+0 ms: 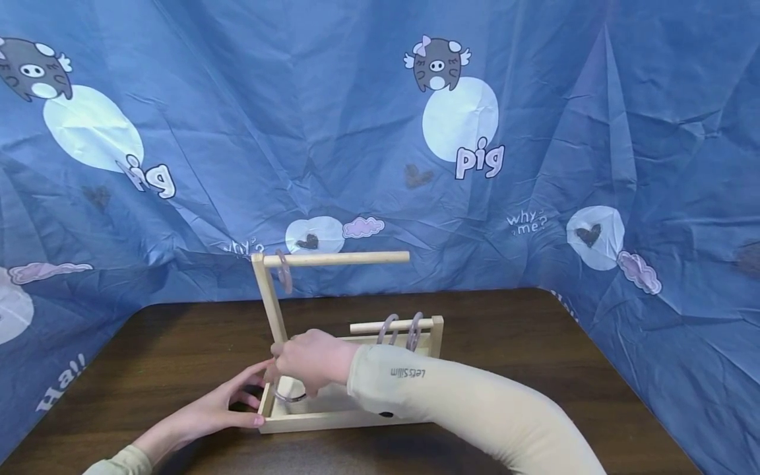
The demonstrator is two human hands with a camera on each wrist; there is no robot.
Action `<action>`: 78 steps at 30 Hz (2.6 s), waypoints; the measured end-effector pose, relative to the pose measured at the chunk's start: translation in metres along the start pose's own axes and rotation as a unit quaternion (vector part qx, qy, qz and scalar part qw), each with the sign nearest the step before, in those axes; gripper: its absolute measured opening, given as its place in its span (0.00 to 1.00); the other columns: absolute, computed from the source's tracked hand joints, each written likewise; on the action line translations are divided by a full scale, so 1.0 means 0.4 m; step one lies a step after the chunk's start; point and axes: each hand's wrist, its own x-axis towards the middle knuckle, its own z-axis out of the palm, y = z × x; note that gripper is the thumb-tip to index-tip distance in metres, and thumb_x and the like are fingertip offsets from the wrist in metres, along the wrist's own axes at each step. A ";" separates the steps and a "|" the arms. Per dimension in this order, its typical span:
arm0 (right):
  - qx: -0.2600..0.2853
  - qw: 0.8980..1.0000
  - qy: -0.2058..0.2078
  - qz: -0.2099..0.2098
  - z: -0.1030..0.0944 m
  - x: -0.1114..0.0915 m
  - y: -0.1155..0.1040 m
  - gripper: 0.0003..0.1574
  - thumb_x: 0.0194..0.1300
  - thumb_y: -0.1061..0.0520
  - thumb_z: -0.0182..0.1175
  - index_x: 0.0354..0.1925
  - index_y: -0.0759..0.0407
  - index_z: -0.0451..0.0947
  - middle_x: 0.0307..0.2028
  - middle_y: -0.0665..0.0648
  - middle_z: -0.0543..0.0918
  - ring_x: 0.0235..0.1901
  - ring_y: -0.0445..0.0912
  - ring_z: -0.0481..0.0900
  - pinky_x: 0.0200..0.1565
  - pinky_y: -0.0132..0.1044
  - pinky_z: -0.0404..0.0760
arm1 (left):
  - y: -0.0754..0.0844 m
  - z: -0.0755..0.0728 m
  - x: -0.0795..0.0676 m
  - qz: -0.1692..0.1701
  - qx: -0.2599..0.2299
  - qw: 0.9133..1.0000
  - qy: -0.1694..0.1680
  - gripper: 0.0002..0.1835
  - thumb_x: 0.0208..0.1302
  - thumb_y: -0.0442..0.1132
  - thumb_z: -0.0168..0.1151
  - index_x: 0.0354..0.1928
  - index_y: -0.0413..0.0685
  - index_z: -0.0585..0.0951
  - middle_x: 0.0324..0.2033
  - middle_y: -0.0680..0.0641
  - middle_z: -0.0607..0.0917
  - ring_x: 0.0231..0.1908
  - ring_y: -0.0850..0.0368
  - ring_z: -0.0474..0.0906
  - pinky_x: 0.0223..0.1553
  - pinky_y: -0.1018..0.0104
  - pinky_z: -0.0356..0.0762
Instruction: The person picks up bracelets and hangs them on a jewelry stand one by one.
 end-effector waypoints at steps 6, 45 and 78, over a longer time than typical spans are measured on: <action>0.048 0.998 0.040 0.007 -0.040 -0.015 0.020 0.49 0.48 0.44 0.78 0.67 0.29 0.69 0.61 0.46 0.76 0.46 0.43 0.82 0.43 0.34 0.83 | 0.000 -0.001 0.002 0.002 -0.009 1.000 0.004 0.49 0.60 0.40 0.70 0.76 0.44 0.50 0.64 0.31 0.64 0.54 0.48 0.74 0.45 0.64 0.80; 0.206 0.934 0.285 0.060 -0.199 -0.215 0.151 0.48 0.54 0.49 0.75 0.70 0.40 0.67 0.65 0.48 0.74 0.57 0.41 0.78 0.52 0.35 0.81 | -0.002 0.004 0.005 0.006 0.004 1.000 0.005 0.50 0.60 0.40 0.70 0.78 0.51 0.49 0.62 0.30 0.65 0.51 0.49 0.75 0.44 0.65 0.78; 0.233 0.904 0.346 0.097 -0.202 -0.352 0.258 0.48 0.52 0.56 0.76 0.69 0.48 0.69 0.65 0.53 0.75 0.64 0.49 0.74 0.59 0.46 0.79 | -0.002 0.000 0.010 -0.005 -0.018 1.000 -0.001 0.51 0.61 0.39 0.69 0.78 0.49 0.48 0.63 0.30 0.65 0.51 0.49 0.75 0.44 0.63 0.79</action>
